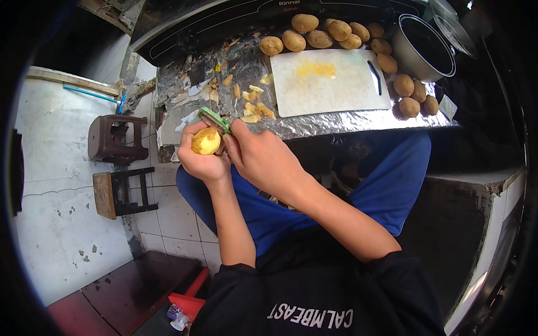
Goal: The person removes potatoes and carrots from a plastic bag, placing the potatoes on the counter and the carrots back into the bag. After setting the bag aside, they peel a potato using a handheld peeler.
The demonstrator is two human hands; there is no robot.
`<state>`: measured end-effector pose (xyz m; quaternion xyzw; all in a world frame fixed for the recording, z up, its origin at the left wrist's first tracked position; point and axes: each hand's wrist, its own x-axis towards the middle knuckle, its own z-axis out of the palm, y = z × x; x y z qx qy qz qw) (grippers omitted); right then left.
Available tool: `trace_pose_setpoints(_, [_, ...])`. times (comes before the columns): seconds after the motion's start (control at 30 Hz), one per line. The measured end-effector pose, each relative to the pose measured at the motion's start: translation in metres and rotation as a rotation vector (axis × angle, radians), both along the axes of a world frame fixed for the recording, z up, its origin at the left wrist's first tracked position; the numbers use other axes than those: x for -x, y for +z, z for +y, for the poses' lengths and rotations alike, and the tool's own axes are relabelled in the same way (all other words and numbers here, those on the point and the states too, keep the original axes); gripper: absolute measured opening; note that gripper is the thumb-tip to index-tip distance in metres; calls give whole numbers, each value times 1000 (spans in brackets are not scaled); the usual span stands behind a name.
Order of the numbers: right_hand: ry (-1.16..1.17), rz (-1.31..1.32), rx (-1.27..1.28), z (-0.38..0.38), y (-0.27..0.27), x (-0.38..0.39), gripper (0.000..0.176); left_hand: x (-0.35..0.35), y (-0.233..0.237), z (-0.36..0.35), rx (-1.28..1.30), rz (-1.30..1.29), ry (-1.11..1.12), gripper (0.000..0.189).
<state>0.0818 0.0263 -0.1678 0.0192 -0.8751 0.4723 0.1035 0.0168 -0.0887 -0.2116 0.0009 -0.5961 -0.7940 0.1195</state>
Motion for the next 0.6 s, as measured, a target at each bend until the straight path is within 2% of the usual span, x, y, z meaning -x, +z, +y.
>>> trace_pose_setpoints(0.03, [-1, 0, -4, 0, -1, 0, 19, 0, 1, 4, 65, 35, 55, 41])
trace_pose_setpoints(0.07, [-15, 0, -6, -2, -1, -1, 20, -3, 8, 6, -63, -28, 6, 42])
trace_pose_setpoints(0.17, [-60, 8, -33, -2, -6, 2, 20, 1, 5, 4, -192, -67, -118, 42])
trace_pose_setpoints(0.23, [-95, 8, -56, 1, -12, 6, 21, 5, 2, 5, -159, -78, -124, 42])
trace_pose_setpoints(0.3, [-227, 100, -144, 12, -17, 17, 21, 9, 0, 5, -124, -87, -124, 42])
trace_pose_setpoints(0.37, [-246, 87, -165, 23, -16, 24, 20, 15, -1, 2, 70, -135, -34, 42])
trace_pose_setpoints(0.43, [-254, 167, -365, 32, -15, 27, 18, 20, -5, -3, 25, -117, -55, 41])
trace_pose_setpoints(0.47, [-231, 157, -374, 37, -16, 30, 17, 21, -5, -5, -78, -123, -85, 42])
trace_pose_setpoints(0.5, [-234, 157, -373, 40, -15, 29, 17, 21, -6, -6, -180, -131, -116, 42])
trace_pose_setpoints(0.57, [-229, 125, -159, 43, -1, 31, 19, 20, -6, -8, -241, -170, -135, 42])
trace_pose_setpoints(0.6, [-150, 67, -100, 41, 8, 27, 20, 20, -8, -8, -303, -184, -159, 41])
